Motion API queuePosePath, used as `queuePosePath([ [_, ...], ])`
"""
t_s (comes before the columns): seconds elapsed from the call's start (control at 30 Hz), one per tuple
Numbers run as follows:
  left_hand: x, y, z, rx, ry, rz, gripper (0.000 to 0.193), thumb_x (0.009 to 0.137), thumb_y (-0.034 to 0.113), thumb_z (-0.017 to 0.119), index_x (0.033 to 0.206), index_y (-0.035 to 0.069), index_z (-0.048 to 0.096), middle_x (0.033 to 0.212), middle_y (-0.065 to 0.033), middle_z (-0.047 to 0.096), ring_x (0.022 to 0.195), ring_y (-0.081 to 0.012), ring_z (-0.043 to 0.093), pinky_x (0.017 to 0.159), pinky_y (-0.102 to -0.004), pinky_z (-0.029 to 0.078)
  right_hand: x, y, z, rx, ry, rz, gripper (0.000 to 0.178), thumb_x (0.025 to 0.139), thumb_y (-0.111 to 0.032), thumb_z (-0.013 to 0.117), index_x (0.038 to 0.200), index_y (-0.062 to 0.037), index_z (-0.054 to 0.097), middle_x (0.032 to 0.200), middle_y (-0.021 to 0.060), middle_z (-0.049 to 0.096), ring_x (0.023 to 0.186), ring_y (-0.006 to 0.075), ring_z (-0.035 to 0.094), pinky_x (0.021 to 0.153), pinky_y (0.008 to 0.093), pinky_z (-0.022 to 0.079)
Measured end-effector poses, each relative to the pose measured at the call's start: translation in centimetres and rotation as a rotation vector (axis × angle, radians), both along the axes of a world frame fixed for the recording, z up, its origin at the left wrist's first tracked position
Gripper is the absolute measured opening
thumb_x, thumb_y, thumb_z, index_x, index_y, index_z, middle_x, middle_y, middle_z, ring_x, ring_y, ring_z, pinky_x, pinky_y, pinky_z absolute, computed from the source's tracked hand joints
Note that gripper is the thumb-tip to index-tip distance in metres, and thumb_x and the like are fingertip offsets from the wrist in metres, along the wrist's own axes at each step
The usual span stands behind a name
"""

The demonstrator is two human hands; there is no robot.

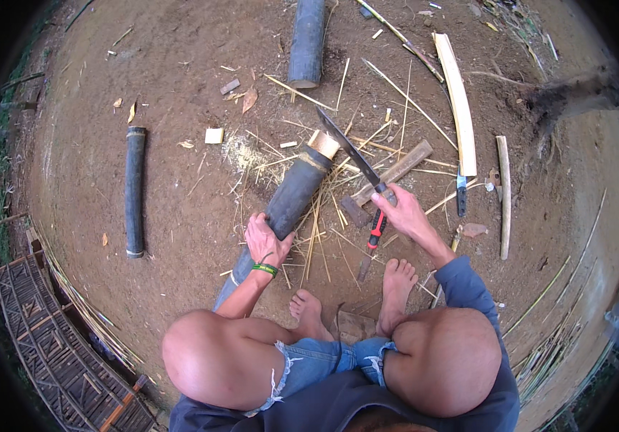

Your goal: The person sits on the ground and uses a large machete to split and shape a section of bamboo. They repeatedly strike the bamboo with the machete to split it and then use the blade to shave and refine the edges of the split pieces.

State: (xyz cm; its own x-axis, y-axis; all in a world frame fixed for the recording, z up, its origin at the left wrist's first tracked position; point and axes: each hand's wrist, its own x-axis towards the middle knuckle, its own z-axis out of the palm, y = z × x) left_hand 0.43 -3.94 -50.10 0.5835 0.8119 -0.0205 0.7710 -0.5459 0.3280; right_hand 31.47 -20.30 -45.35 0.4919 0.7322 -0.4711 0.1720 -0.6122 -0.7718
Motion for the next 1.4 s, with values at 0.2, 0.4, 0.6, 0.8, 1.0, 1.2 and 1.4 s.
queuePosePath([
  [0.2, 0.9, 2.6, 0.0, -0.089, 0.077, 0.049, 0.089, 0.061, 0.043, 0.091, 0.126, 0.002, 0.046, 0.114, -0.0183, 0.056, 0.108, -0.039, 0.055, 0.095, -0.0497, 0.044, 1.0, 0.8, -2.4, -0.043, 0.121, 0.036, 0.057, 0.094, -0.051, 0.066, 0.121, -0.0003, 0.062, 0.072, 0.012, 0.064, 0.065, 0.0214, 0.063, 0.063, 0.0403, 0.05],
  [0.4, 0.5, 5.0, 0.5, -0.11, 0.143, 0.029, 0.092, 0.062, 0.044, 0.088, 0.134, 0.001, 0.048, 0.115, -0.0185, 0.059, 0.109, -0.0379, 0.057, 0.097, -0.0474, 0.046, 2.2, 3.2, -2.6, 0.012, 0.399, -0.011, 0.05, 0.104, -0.05, 0.054, 0.118, -0.003, 0.059, 0.068, 0.0013, 0.059, 0.055, 0.0094, 0.056, 0.052, 0.0266, 0.047],
  [0.6, 0.7, 5.8, 0.5, -0.179, 0.086, 0.041, 0.088, 0.062, 0.039, 0.086, 0.134, 0.003, 0.05, 0.116, -0.018, 0.058, 0.109, -0.0378, 0.058, 0.095, -0.0473, 0.05, 2.5, 4.5, -3.3, -0.024, 0.764, -0.148, 0.049, 0.107, -0.051, 0.046, 0.116, -0.003, 0.056, 0.064, 0.0011, 0.057, 0.051, 0.0097, 0.055, 0.048, 0.0265, 0.047],
  [0.8, 0.1, 7.0, 1.3, -0.21, 0.101, 0.033, 0.083, 0.061, 0.037, 0.084, 0.133, 0.007, 0.054, 0.117, -0.0159, 0.057, 0.111, -0.0371, 0.058, 0.093, -0.0484, 0.052, 3.3, 5.9, -2.3, -0.067, 0.819, -0.061, 0.05, 0.107, -0.052, 0.045, 0.11, -0.0038, 0.058, 0.065, 0.0004, 0.056, 0.05, 0.0096, 0.054, 0.047, 0.0264, 0.047],
  [1.0, 0.0, 7.7, 1.2, -0.235, 0.095, 0.03, 0.086, 0.059, 0.04, 0.086, 0.132, 0.006, 0.056, 0.116, -0.0157, 0.056, 0.111, -0.0372, 0.057, 0.094, -0.0484, 0.052, 0.9, 5.6, -1.8, -0.082, 0.886, -0.21, 0.054, 0.107, -0.051, 0.047, 0.118, 0.0006, 0.056, 0.066, 0.001, 0.056, 0.052, 0.0097, 0.055, 0.048, 0.028, 0.047],
  [1.2, -0.4, 9.0, 1.5, -0.235, 0.09, -0.023, 0.086, 0.058, 0.043, 0.086, 0.132, 0.009, 0.058, 0.116, -0.0158, 0.056, 0.111, -0.0371, 0.056, 0.093, -0.049, 0.052, 1.5, 6.6, -1.0, 0.009, 0.442, -0.13, 0.056, 0.106, -0.049, 0.049, 0.129, 0.0017, 0.057, 0.069, 0.001, 0.059, 0.056, 0.0105, 0.06, 0.05, 0.0286, 0.047],
  [1.4, -0.4, 9.1, 1.2, -0.253, 0.094, -0.025, 0.088, 0.058, 0.047, 0.087, 0.132, 0.009, 0.058, 0.114, -0.0164, 0.056, 0.109, -0.0371, 0.057, 0.092, -0.0488, 0.052, 1.4, 6.3, -2.1, -0.089, 0.716, -0.114, 0.058, 0.107, -0.051, 0.045, 0.125, 0.003, 0.056, 0.066, 0.0012, 0.057, 0.052, 0.0104, 0.056, 0.05, 0.0283, 0.048],
])
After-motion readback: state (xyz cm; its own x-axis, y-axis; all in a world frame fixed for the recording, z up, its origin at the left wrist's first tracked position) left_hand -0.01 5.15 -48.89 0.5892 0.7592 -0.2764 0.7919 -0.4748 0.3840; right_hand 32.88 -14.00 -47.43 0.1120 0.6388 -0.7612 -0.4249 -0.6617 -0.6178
